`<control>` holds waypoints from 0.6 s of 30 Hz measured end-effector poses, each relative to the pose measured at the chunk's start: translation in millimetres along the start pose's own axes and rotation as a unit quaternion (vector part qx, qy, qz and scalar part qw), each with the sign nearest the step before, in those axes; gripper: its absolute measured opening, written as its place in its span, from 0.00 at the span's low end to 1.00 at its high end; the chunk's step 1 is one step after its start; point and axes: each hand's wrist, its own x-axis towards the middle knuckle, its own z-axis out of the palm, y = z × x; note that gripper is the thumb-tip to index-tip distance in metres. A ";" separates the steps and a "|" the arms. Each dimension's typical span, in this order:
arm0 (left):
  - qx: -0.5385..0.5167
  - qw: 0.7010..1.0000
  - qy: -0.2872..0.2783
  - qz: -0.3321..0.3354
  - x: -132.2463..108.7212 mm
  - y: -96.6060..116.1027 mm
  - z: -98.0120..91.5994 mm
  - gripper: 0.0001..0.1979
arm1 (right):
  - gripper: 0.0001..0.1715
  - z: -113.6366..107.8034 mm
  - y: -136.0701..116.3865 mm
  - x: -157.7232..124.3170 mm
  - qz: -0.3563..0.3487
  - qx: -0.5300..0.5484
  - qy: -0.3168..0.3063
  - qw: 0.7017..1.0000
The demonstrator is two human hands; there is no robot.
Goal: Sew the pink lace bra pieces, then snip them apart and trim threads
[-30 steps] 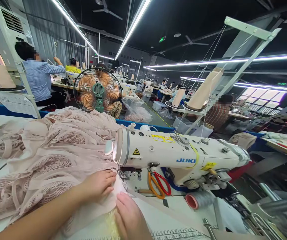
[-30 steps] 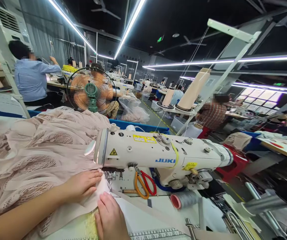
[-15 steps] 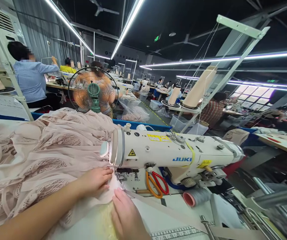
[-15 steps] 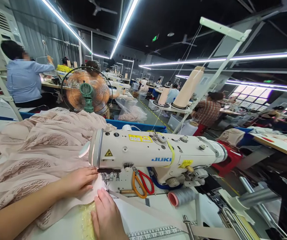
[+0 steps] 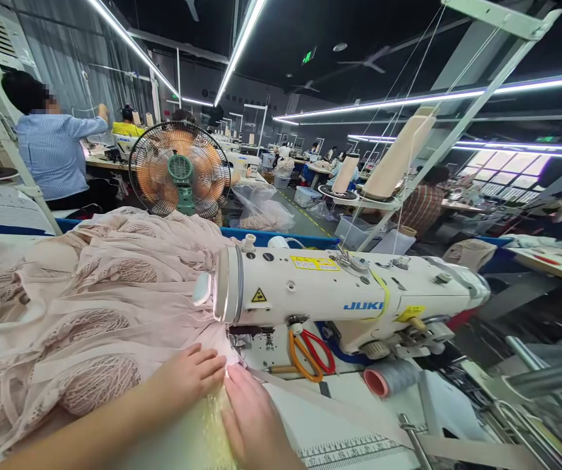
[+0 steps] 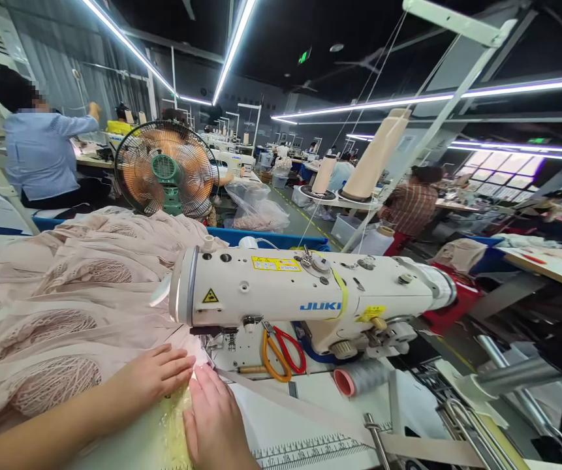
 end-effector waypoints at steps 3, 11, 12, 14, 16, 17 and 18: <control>-0.006 0.999 0.032 0.010 2.0 -13.7 5.7 0.16 | 0.19 -0.1 0.3 0.3 0.000 -0.002 -0.003 1.000; -0.035 0.998 0.034 0.032 12.0 -39.9 10.7 0.16 | 0.19 -0.9 3.0 0.2 0.002 0.017 -0.025 1.000; -0.038 0.999 0.024 0.027 13.7 -41.4 8.7 0.17 | 0.19 -0.6 3.2 0.1 0.002 0.019 -0.023 1.000; -0.033 0.999 -0.003 0.019 16.9 -43.9 4.0 0.17 | 0.20 -0.1 3.4 -0.2 -0.001 0.020 -0.015 1.000; -0.028 0.999 -0.015 0.016 20.1 -46.5 0.1 0.18 | 0.19 -0.1 3.2 -0.3 0.000 0.018 -0.010 1.000; -0.028 0.999 -0.016 0.014 21.6 -47.8 -1.4 0.18 | 0.19 -0.4 3.1 -0.2 0.002 0.018 -0.012 1.000; -0.030 0.999 -0.015 0.010 23.1 -48.7 -2.8 0.18 | 0.19 -0.9 3.0 0.1 0.005 0.020 -0.015 1.000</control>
